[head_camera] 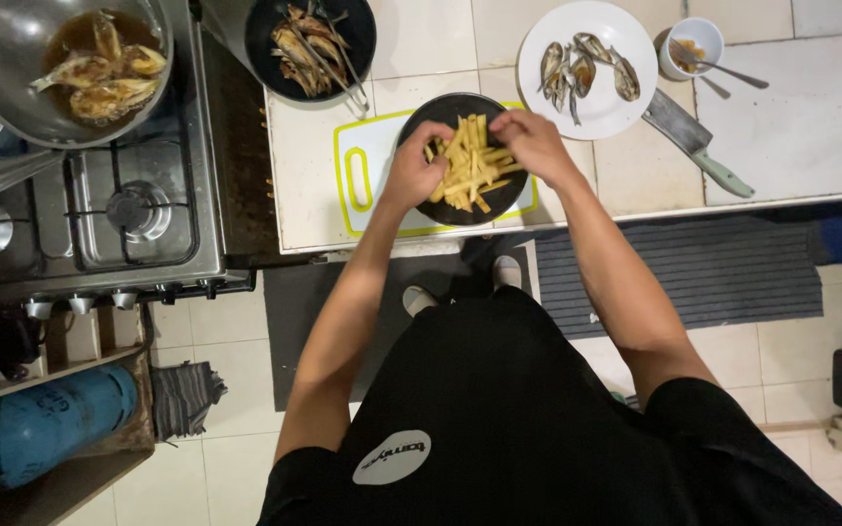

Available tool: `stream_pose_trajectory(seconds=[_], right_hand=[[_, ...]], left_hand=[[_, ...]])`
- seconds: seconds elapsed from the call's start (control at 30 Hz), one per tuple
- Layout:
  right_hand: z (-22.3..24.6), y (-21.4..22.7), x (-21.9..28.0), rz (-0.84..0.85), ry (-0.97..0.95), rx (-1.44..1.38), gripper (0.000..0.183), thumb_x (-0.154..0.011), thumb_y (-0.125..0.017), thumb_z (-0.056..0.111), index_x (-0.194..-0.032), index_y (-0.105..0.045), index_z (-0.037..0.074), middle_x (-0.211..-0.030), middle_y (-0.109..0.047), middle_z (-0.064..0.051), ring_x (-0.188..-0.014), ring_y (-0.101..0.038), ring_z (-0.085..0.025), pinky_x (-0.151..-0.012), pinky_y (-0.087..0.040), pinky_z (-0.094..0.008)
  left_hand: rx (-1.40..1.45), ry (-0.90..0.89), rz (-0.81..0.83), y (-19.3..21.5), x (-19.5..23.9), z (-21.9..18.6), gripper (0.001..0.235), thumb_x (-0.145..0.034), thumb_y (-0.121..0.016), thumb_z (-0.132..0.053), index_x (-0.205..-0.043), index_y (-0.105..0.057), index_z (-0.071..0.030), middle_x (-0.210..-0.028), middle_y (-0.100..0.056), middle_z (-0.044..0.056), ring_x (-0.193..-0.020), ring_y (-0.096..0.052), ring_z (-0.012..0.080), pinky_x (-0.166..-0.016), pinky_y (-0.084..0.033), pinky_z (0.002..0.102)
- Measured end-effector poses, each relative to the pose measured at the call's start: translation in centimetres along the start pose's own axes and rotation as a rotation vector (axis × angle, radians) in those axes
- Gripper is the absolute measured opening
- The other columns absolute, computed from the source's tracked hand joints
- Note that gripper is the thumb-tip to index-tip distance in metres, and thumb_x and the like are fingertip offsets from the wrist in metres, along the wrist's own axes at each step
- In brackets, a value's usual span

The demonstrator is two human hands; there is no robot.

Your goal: The person slices a potato on a cutting board, transfers the pieces into a bowl, adds seasoning from containers, and tosses the potatoes by hand.

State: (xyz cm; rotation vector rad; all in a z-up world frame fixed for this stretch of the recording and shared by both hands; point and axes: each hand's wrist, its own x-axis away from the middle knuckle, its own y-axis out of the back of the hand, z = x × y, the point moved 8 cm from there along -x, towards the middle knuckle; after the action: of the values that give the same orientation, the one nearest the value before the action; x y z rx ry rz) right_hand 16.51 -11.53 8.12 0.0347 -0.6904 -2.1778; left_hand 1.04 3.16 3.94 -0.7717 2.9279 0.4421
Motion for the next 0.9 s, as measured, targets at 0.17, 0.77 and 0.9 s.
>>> stream_pose_trajectory(seconds=[0.17, 0.77, 0.9], right_hand=[[-2.1, -2.6, -1.6, 0.064, -0.159, 0.300, 0.050, -0.097, -0.061, 0.045, -0.110, -0.071, -0.003, -0.105, -0.072, -0.024, -0.100, -0.070, -0.034, -0.090, -0.053, -0.041], [0.9, -3.2, -1.5, 0.425, 0.214, -0.192, 0.039, -0.079, -0.058, -0.005, -0.117, -0.064, 0.003, -0.118, -0.069, -0.012, -0.115, -0.067, -0.023, -0.098, -0.054, -0.033], [0.8, -1.2, -0.4, 0.411, 0.102, 0.518, 0.048, -0.082, -0.069, 0.011, -0.130, -0.063, 0.008, -0.123, -0.070, -0.019, -0.114, -0.068, -0.034, -0.100, -0.054, -0.042]], left_hand=[[-0.160, 0.524, 0.024, -2.7, -0.3, 6.6, 0.073, -0.092, -0.073, -0.031, -0.144, -0.033, 0.001, -0.131, -0.061, 0.025, -0.126, -0.058, 0.0372, -0.107, -0.043, 0.037], [-0.071, -0.120, 0.060, -1.2, -0.3, -1.7, 0.049, -0.081, -0.073, 0.001, -0.126, -0.060, -0.013, -0.125, -0.069, 0.012, -0.119, -0.071, 0.0286, -0.105, -0.056, 0.038], [-0.335, -0.018, 0.101, -0.5, -0.3, -2.2, 0.065, -0.076, -0.080, -0.009, -0.136, -0.054, -0.011, -0.130, -0.064, 0.018, -0.119, -0.065, 0.0377, -0.104, -0.054, 0.042]])
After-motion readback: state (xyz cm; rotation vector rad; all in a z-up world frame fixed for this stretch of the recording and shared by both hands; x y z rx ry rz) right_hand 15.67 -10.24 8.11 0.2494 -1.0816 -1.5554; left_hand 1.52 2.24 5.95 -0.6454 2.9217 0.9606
